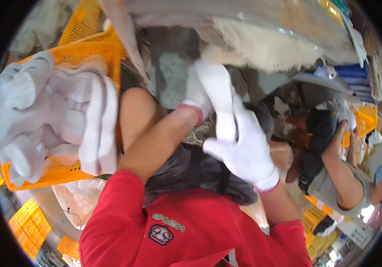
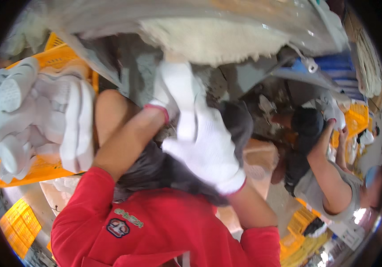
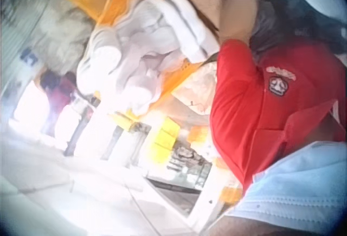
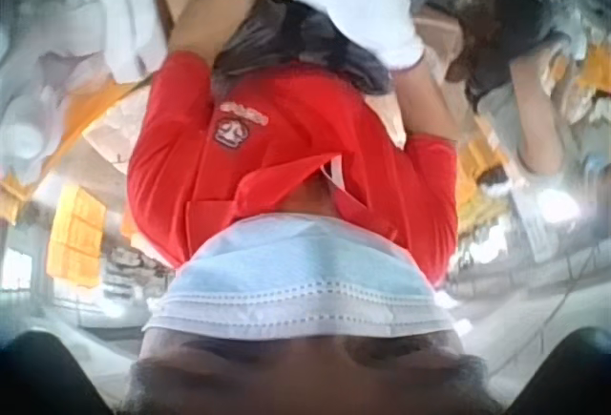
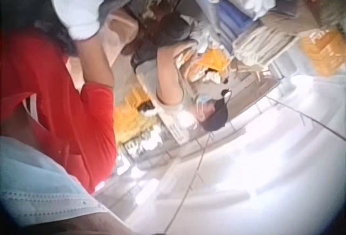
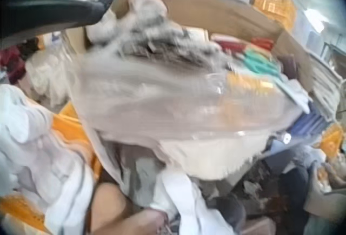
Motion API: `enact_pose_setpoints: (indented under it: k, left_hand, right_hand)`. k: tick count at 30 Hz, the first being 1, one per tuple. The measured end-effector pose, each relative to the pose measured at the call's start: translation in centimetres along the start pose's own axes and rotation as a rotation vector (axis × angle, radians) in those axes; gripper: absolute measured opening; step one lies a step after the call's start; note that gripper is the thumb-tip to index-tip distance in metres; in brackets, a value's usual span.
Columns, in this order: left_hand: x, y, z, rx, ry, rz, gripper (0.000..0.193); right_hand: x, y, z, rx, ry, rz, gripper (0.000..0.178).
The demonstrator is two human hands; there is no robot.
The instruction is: The person sits on the floor and repeatedly wipes white slipper soles with a cloth, then places them into a yellow basket. The person handles each slipper one at a time, wiping both sides before stacking them in the basket.
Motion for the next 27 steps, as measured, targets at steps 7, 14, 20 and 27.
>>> enact_pose_setpoints:
  k: [7,14,20,27]
  left_hand:
    - [2.9,2.5,5.3,-0.027,-0.034,0.596,0.033]
    - [1.3,-0.4,-1.9,-0.377,0.1,-0.665,0.051]
    - [-1.1,0.1,-0.2,0.08,-0.243,0.447,0.033]
    - [1.2,1.4,4.1,-0.187,-0.082,-0.211,0.029]
  right_hand:
    - [-1.6,-1.5,6.7,-0.227,0.349,-0.401,0.031]
    - [-12.2,-3.5,-4.8,0.021,-0.114,0.425,0.052]
    - [-15.1,-5.3,-4.0,0.027,-0.344,1.307,0.047]
    - [-11.3,-4.0,0.2,-0.059,-0.018,0.831,0.05]
Point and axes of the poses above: each hand's wrist, its own z-axis towards the middle knuckle, its own y-axis out of the back of the hand, x = y × z, the point moved 1 cm from there along z, towards the middle knuckle, and after that the axes turned 10 degrees about -y, right-handed, at the moved point
